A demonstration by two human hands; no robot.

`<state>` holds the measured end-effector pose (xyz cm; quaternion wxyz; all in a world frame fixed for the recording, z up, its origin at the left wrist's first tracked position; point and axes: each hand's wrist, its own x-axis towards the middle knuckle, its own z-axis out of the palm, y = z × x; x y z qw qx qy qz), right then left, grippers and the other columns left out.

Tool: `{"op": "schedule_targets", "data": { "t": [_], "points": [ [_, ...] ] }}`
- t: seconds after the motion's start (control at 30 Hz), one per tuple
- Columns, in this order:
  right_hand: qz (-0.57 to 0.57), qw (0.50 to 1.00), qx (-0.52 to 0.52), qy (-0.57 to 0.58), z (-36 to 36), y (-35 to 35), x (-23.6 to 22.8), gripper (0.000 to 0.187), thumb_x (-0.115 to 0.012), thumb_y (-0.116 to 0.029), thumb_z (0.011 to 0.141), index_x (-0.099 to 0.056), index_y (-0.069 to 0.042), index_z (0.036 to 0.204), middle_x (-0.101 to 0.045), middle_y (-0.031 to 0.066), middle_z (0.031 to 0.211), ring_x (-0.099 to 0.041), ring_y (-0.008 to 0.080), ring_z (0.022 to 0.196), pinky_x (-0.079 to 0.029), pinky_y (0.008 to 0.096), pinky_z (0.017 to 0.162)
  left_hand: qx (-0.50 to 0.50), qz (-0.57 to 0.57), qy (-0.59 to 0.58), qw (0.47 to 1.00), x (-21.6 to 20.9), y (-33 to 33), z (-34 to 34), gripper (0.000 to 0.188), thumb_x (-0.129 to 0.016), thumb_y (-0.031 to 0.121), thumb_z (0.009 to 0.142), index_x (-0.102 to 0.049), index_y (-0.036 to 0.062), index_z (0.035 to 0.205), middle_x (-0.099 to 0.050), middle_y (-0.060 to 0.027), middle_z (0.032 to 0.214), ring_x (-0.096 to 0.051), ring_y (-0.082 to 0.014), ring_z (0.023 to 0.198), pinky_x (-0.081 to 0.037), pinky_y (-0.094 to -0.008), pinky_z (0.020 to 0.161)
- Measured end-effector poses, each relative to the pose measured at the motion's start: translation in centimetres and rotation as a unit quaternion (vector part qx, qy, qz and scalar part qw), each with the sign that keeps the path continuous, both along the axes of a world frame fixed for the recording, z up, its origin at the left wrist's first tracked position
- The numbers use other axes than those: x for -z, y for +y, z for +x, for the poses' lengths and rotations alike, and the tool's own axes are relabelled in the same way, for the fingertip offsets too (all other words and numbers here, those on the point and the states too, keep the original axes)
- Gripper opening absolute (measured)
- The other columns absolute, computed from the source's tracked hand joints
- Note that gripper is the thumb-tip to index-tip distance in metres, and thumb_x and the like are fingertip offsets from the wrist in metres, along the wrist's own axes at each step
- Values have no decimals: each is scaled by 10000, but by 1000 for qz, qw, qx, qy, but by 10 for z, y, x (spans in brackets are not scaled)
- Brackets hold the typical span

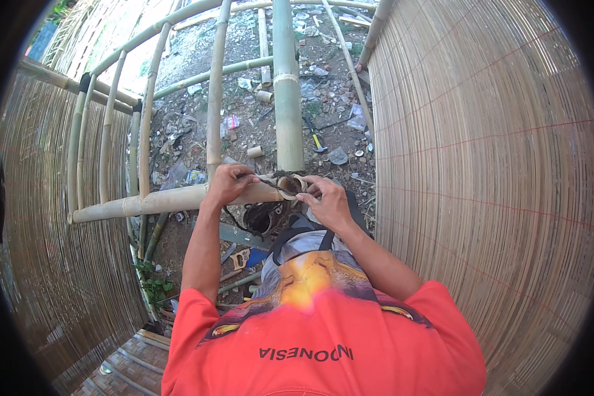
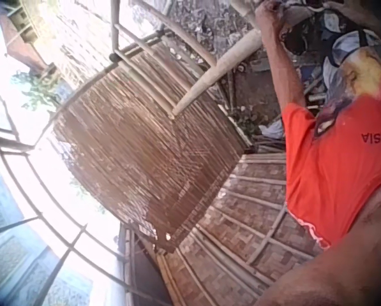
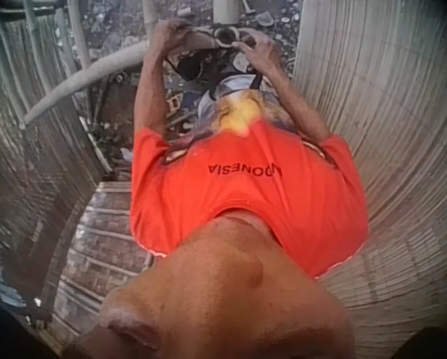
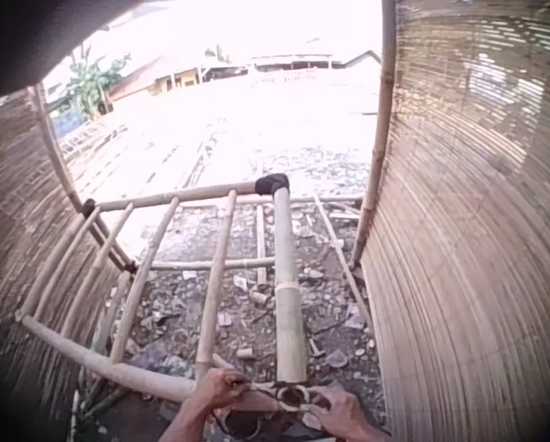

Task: Tying together bamboo poles with dark rope while constructing a structure.

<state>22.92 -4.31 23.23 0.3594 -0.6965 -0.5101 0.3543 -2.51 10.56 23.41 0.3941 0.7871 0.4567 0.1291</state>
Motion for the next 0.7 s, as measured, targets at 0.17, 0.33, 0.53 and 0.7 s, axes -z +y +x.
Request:
{"op": "schedule_targets", "data": {
  "t": [0.17,0.33,0.53,0.7],
  "points": [
    [-13,996,-81,35,10,2,-4,495,-858,-135,787,-709,-67,1254,-706,113,930,-695,232,803,-560,358,771,5,-44,12,999,20,14,8,202,-827,178,836,-786,15,947,-766,-130,890,-722,-229,821,-543,-360,760],
    [-23,993,-113,35,25,3,1,498,-852,-144,789,-710,-77,1261,-705,130,939,-694,258,824,-558,370,773,-5,-76,15,997,29,20,11,206,-828,212,830,-799,51,954,-768,-130,907,-730,-243,848,-551,-371,774],
    [19,985,-174,6,29,6,0,463,-846,-169,827,-715,-84,1263,-701,106,960,-685,211,808,-557,334,710,-22,-106,46,993,32,21,15,228,-836,221,826,-802,47,969,-769,-113,879,-717,-193,823,-544,-352,776],
    [123,979,-146,-65,22,21,-9,321,-770,-124,853,-739,-69,1168,-693,122,933,-660,325,905,-538,412,822,-36,-148,83,985,24,25,20,257,-854,268,807,-812,76,973,-771,-104,875,-716,-208,812,-545,-361,780]
  ]
}}
